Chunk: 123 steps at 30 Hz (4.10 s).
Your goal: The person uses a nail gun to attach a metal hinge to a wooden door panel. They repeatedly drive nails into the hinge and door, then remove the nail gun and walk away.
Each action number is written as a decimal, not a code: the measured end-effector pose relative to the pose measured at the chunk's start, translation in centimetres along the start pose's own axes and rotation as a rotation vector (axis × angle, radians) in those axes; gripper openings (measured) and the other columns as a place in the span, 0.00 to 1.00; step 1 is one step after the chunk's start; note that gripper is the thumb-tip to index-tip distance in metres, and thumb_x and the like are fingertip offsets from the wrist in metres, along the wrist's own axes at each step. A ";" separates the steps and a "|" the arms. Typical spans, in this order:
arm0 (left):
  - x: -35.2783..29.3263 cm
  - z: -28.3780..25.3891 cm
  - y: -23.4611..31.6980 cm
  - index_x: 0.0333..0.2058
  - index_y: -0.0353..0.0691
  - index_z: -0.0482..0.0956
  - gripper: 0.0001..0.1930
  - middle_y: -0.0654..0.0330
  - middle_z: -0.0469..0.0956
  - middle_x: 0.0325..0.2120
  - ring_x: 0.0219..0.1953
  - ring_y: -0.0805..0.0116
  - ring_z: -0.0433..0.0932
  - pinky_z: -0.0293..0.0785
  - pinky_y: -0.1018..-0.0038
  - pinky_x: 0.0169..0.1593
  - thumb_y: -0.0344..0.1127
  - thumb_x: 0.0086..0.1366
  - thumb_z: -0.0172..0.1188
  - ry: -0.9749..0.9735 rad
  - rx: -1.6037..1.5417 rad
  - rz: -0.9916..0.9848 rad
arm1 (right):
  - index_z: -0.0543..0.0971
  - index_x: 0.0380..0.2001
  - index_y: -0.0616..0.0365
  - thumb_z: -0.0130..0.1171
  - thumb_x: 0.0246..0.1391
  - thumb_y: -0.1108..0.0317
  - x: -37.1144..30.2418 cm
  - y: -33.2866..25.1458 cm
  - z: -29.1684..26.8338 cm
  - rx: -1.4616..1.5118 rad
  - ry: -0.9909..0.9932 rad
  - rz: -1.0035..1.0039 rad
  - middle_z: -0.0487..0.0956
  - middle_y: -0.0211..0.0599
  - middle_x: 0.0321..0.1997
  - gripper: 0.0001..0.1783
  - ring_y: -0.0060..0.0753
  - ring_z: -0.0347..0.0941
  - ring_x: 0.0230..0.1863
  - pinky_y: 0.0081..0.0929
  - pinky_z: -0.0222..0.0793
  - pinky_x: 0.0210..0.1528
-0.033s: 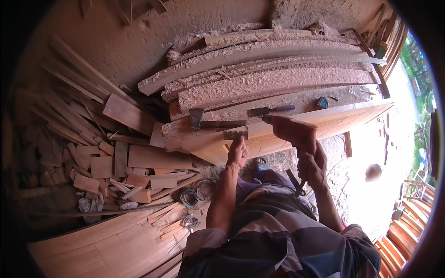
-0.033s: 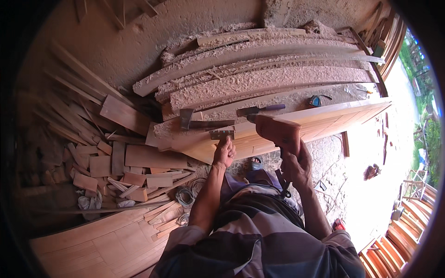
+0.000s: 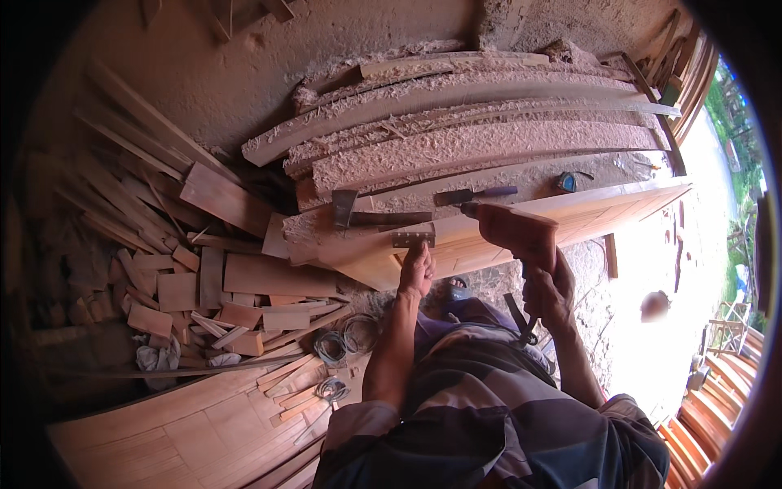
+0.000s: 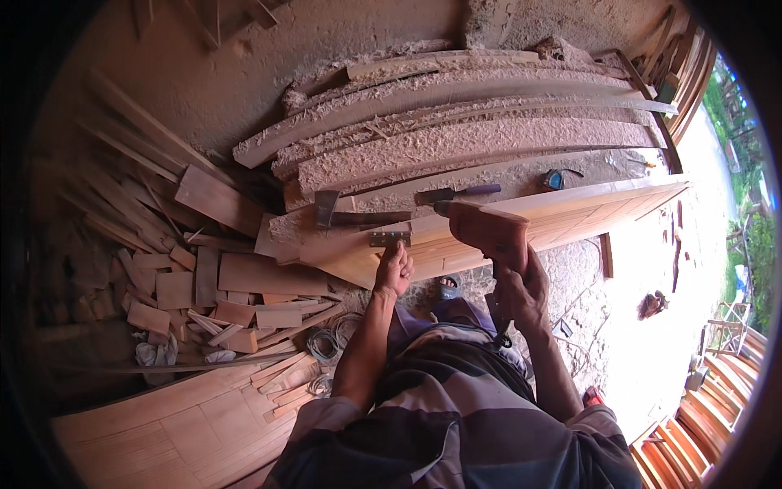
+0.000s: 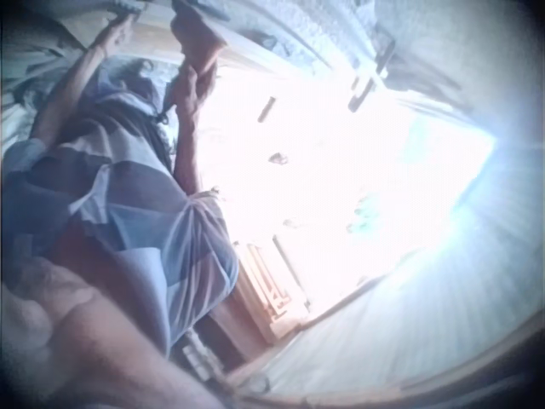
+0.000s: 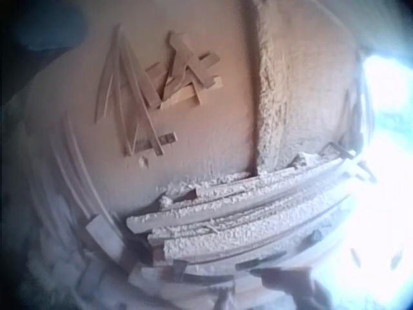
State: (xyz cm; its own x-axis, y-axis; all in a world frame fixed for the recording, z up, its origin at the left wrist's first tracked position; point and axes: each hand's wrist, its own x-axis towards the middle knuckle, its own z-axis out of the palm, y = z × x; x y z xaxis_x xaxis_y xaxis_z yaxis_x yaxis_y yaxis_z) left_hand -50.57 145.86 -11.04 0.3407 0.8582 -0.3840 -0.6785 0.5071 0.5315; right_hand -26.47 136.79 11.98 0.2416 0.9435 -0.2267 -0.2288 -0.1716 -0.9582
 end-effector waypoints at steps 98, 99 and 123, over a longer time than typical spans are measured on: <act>2.0 -0.4 15.9 0.47 0.33 0.79 0.10 0.47 0.83 0.45 0.49 0.54 0.83 0.83 0.63 0.55 0.23 0.67 0.58 -0.051 -0.314 0.027 | 0.64 0.70 0.57 0.60 0.63 0.59 0.1 -7.1 13.6 -0.248 0.010 0.056 0.76 0.26 0.35 0.35 0.14 0.69 0.25 0.17 0.67 0.26; 2.2 -0.5 16.1 0.46 0.33 0.79 0.10 0.47 0.82 0.46 0.49 0.55 0.83 0.84 0.65 0.53 0.24 0.67 0.60 0.005 -0.308 0.005 | 0.64 0.70 0.57 0.61 0.62 0.58 -0.2 -7.2 13.6 -0.224 0.010 0.063 0.76 0.26 0.35 0.36 0.14 0.68 0.25 0.17 0.67 0.25; 1.5 1.0 16.9 0.53 0.32 0.73 0.14 0.51 0.81 0.41 0.46 0.56 0.84 0.85 0.67 0.51 0.28 0.71 0.59 -0.253 -0.246 -0.048 | 0.60 0.72 0.63 0.65 0.59 0.49 -1.9 -7.0 12.6 -0.103 -0.073 -0.029 0.77 0.28 0.37 0.46 0.13 0.70 0.28 0.16 0.67 0.28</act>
State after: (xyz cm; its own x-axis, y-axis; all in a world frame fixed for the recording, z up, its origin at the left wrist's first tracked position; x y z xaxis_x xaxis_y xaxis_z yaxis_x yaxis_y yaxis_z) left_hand -60.93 155.81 -1.88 0.5055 0.8421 -0.1882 -0.7839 0.5393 0.3077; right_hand -37.24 139.79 21.29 0.1763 0.9660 -0.1893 -0.1239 -0.1690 -0.9778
